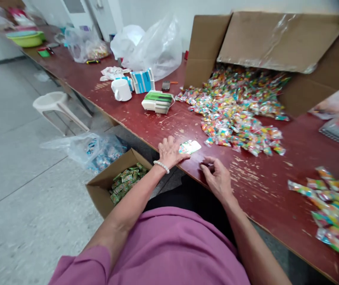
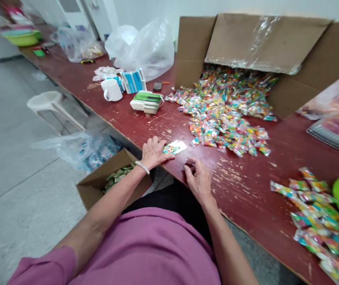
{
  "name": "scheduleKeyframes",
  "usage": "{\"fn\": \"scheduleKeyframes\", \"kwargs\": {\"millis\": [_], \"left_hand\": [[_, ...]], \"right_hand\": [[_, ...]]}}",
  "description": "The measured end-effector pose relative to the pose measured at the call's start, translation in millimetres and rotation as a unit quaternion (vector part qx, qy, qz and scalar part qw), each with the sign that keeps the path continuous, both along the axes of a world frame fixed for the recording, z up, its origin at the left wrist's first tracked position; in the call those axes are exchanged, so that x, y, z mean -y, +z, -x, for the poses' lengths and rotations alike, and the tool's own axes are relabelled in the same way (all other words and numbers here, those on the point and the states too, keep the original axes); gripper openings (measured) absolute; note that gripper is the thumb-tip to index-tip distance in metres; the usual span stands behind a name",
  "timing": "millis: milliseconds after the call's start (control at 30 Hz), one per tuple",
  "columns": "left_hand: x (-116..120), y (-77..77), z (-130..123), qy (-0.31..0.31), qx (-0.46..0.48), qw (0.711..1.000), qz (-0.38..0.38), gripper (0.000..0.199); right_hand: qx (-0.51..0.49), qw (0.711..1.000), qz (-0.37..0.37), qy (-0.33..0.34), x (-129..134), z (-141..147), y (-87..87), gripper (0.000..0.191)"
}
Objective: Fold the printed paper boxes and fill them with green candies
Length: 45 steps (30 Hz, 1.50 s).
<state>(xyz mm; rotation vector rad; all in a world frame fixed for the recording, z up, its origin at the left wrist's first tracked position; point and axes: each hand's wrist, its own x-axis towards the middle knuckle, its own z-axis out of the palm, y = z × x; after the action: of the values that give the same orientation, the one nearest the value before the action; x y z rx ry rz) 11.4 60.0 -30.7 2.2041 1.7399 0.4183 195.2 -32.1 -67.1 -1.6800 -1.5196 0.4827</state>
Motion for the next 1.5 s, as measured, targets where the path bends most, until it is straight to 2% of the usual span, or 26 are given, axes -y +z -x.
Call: {"fn": "scheduleKeyframes", "kwargs": {"millis": [133, 233, 333, 400, 500, 633, 767, 833, 933, 1000, 1033, 1100, 1200, 1267, 1300, 1400, 1500], "left_hand": [[-6, 2.2, -6, -0.003, 0.037, 0.999, 0.018, 0.052], [-4, 6.8, -7, 0.001, 0.095, 0.995, 0.036, 0.041], [11, 9.0, -6, -0.009, 0.175, 0.983, 0.061, 0.024], [26, 7.7, -3, -0.023, 0.217, 0.973, 0.078, 0.020], [51, 2.9, 4, -0.045, 0.281, 0.954, 0.098, 0.019], [73, -0.9, 10, -0.048, 0.366, 0.921, 0.127, 0.019], [76, 8.8, 14, -0.071, 0.332, 0.928, 0.150, 0.020], [73, 16.8, 17, -0.114, 0.335, 0.908, 0.223, 0.020], [68, 25.6, 25, -0.200, 0.343, 0.819, 0.414, 0.038], [67, 27.9, 28, -0.219, 0.330, 0.774, 0.495, 0.045], [68, 28.1, 29, -0.219, 0.326, 0.763, 0.513, 0.046], [73, 27.7, 28, -0.215, 0.333, 0.763, 0.510, 0.047], [84, 26.7, 22, -0.211, 0.332, 0.792, 0.467, 0.038], [89, 26.4, 17, -0.181, 0.344, 0.813, 0.434, 0.032], [91, 26.3, 16, -0.165, 0.365, 0.814, 0.421, 0.032], [90, 27.0, 18, -0.165, 0.435, 0.782, 0.414, 0.036], [84, 29.0, 28, -0.203, 0.431, 0.741, 0.473, 0.042]], "right_hand": [[0.003, 1.000, -0.001, 0.002, -2, 1, 0.8, 0.031], [-0.038, 0.999, 0.008, -0.014, -3, 1, 1.0, 0.033], [-0.110, 0.993, -0.019, -0.036, 0, 5, 3.8, 0.035], [-0.118, 0.991, -0.057, -0.033, 3, 11, 8.4, 0.032], [-0.073, 0.995, -0.067, 0.004, 7, 18, 19.1, 0.025], [-0.074, 0.994, 0.015, 0.080, 6, 17, 36.4, 0.015], [-0.087, 0.985, 0.060, 0.133, 8, 13, 51.7, 0.006], [-0.102, 0.979, 0.072, 0.160, 12, 15, 56.1, 0.004], [-0.160, 0.957, 0.109, 0.214, 19, 19, 57.4, 0.006], [-0.210, 0.934, 0.135, 0.258, 22, 19, 56.3, 0.010], [-0.235, 0.920, 0.144, 0.279, 22, 18, 55.8, 0.013], [-0.281, 0.893, 0.158, 0.314, 21, 15, 55.8, 0.015], [-0.328, 0.866, 0.172, 0.335, 21, 12, 59.3, 0.017], [-0.328, 0.873, 0.156, 0.324, 23, 11, 63.2, 0.018], [-0.316, 0.883, 0.140, 0.318, 24, 12, 65.4, 0.019], [-0.216, 0.921, 0.091, 0.311, 29, 13, 73.2, 0.024], [-0.079, 0.943, 0.055, 0.318, 33, 14, 81.3, 0.027]]}}
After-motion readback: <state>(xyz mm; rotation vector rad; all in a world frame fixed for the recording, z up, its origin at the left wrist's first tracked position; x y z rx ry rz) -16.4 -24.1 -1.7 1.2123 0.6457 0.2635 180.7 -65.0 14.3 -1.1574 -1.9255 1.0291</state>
